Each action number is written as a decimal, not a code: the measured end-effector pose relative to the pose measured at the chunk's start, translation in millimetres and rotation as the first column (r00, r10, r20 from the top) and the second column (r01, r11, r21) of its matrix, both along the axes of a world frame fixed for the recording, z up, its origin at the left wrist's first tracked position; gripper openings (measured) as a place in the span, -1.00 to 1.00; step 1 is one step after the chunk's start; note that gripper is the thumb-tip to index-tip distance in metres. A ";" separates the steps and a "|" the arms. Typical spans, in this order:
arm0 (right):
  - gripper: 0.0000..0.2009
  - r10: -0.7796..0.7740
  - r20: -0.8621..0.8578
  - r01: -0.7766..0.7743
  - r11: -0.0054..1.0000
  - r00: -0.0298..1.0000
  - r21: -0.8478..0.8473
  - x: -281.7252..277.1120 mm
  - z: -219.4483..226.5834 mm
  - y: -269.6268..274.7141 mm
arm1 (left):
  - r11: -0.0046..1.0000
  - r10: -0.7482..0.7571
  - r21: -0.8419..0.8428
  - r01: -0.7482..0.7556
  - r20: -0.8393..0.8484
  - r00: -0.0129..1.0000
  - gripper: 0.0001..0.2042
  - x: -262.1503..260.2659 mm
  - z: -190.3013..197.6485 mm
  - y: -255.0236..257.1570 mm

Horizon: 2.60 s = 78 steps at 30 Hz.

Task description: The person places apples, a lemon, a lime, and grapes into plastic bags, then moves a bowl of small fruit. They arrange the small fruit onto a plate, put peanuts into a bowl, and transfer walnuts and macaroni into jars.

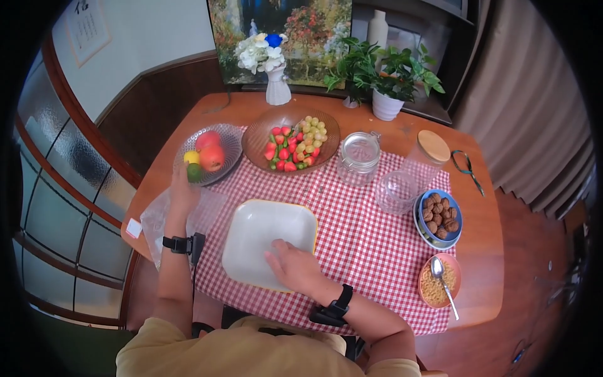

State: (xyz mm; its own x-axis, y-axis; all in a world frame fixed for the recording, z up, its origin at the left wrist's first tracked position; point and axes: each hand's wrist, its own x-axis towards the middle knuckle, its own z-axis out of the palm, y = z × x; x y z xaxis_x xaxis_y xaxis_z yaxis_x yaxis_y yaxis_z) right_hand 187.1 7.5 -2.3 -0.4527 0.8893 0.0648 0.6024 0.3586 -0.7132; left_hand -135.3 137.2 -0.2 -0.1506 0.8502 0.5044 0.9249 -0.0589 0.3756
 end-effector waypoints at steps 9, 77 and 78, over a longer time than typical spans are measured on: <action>-0.62 0.012 0.001 -0.012 1.000 1.000 0.002 0.1 -5.3 0.8 | 0.957 0.011 -0.289 -0.027 -0.057 0.998 -0.20 14.6 -19.3 -13.8; -0.74 -0.204 -0.476 0.147 0.977 0.855 -0.155 3.5 -14.2 9.0 | 0.715 -0.480 0.029 0.698 0.747 0.460 -0.73 102.7 21.4 -114.6; -0.73 -0.268 -0.533 0.159 0.957 0.803 -0.241 3.6 -15.0 9.6 | 0.714 -0.549 -0.112 0.691 0.524 0.652 -0.74 112.1 24.6 -132.1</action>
